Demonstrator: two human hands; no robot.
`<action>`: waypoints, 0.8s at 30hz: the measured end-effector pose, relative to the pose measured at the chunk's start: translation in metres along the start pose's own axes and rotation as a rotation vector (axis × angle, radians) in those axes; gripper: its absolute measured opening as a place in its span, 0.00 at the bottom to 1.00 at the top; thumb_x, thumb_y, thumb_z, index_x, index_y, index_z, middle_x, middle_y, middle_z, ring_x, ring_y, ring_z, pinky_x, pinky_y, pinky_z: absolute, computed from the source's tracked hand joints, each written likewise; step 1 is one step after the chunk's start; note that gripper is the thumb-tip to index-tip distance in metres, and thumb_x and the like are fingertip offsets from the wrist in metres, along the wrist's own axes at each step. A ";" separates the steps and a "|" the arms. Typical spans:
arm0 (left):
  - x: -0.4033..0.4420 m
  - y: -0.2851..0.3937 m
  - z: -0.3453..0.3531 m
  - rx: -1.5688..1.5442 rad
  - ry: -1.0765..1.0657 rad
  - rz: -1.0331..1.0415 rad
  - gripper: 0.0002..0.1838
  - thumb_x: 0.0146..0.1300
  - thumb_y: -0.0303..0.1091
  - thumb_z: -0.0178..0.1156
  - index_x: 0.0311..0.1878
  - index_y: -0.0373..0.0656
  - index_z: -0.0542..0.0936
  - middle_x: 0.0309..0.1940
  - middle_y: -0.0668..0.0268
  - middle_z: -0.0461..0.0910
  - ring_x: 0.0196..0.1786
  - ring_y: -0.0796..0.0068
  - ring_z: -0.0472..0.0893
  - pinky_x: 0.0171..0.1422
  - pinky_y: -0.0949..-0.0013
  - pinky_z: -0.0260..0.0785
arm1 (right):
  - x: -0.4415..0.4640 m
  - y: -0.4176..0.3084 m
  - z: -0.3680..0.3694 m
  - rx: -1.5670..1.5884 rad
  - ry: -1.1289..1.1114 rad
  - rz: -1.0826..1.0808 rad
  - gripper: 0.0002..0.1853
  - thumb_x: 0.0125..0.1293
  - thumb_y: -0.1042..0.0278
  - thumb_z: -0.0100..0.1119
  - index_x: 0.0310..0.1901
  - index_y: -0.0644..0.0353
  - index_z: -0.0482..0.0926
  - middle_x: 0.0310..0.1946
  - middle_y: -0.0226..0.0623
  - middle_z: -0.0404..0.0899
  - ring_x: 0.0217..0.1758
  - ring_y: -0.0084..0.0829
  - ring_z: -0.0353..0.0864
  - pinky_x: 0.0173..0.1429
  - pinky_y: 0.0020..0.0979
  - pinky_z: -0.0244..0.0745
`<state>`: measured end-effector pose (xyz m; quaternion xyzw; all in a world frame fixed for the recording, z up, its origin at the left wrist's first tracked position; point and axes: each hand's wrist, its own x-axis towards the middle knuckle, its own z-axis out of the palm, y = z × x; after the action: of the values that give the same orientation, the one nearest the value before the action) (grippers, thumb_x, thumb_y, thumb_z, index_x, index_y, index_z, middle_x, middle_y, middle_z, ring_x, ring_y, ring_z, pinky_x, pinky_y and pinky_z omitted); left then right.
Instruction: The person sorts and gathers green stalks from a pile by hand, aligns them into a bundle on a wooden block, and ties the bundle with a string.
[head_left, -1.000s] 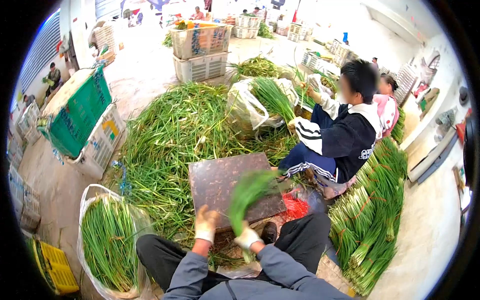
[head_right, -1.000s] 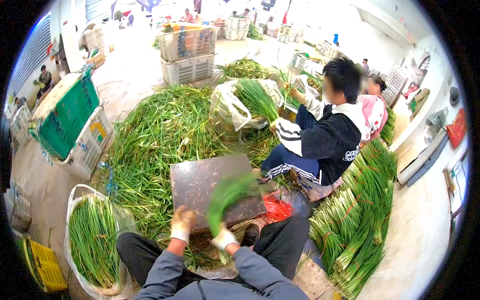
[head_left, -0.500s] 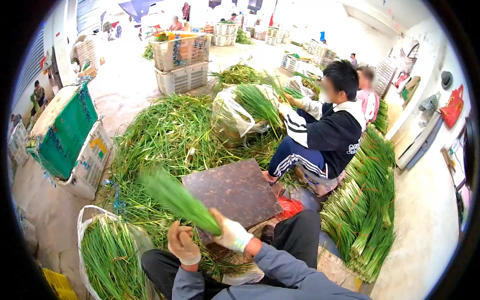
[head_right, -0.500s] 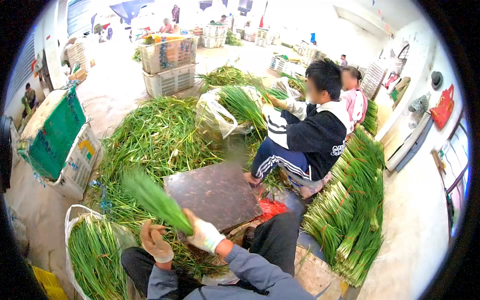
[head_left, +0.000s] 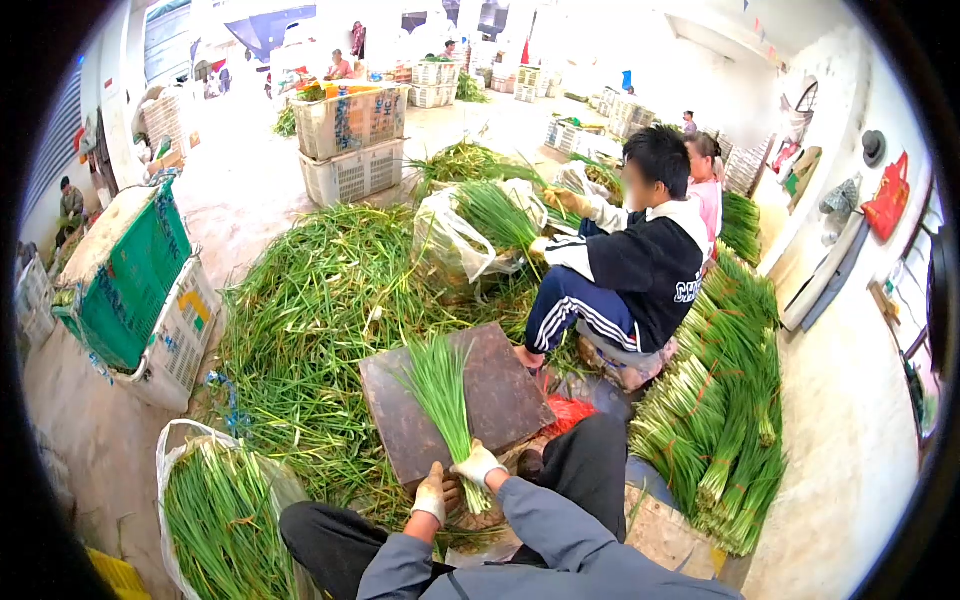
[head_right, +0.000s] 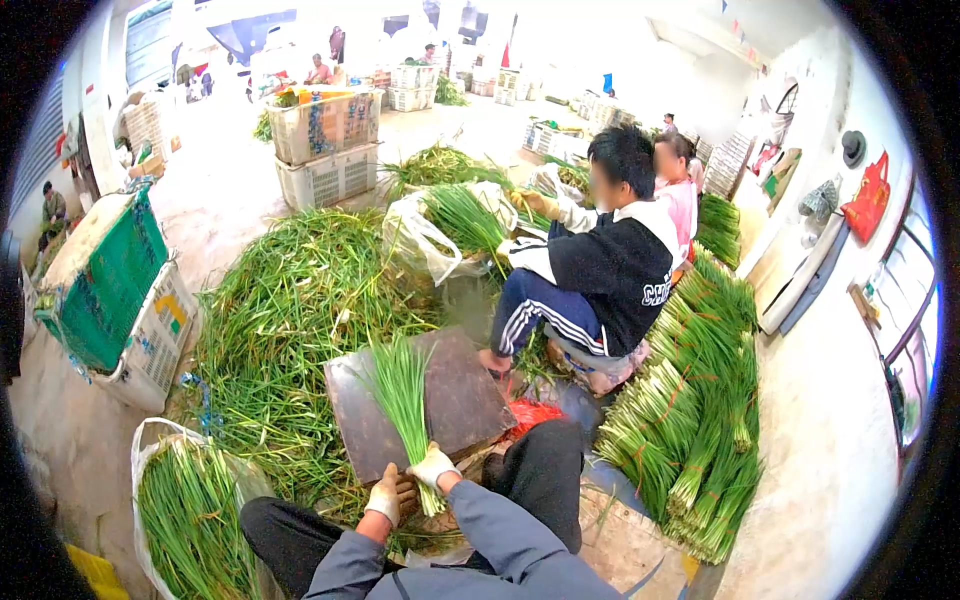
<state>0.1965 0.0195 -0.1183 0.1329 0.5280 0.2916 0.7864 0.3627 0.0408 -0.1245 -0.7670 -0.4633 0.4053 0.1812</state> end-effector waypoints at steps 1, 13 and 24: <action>-0.008 0.004 0.006 0.006 -0.017 -0.054 0.31 0.72 0.63 0.54 0.56 0.41 0.77 0.34 0.61 0.82 0.30 0.62 0.79 0.41 0.61 0.77 | -0.006 -0.009 0.000 0.019 -0.010 -0.017 0.49 0.50 0.47 0.78 0.68 0.65 0.64 0.55 0.59 0.81 0.60 0.54 0.81 0.63 0.43 0.77; -0.013 -0.026 0.016 0.056 -0.178 0.194 0.18 0.73 0.39 0.57 0.60 0.38 0.79 0.48 0.59 0.85 0.46 0.66 0.84 0.51 0.60 0.77 | -0.037 0.016 -0.035 0.277 0.003 -0.107 0.23 0.64 0.67 0.61 0.59 0.67 0.78 0.47 0.49 0.86 0.48 0.41 0.86 0.52 0.35 0.80; -0.004 -0.019 0.037 -0.507 -0.100 0.123 0.19 0.77 0.41 0.49 0.60 0.37 0.78 0.52 0.56 0.85 0.48 0.60 0.86 0.56 0.57 0.79 | -0.008 0.050 -0.038 0.551 -0.006 -0.126 0.25 0.70 0.67 0.58 0.65 0.69 0.73 0.61 0.43 0.80 0.61 0.33 0.80 0.64 0.31 0.72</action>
<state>0.2348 0.0060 -0.1100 -0.0224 0.3894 0.4552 0.8004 0.4188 0.0120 -0.1307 -0.6572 -0.3829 0.5063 0.4063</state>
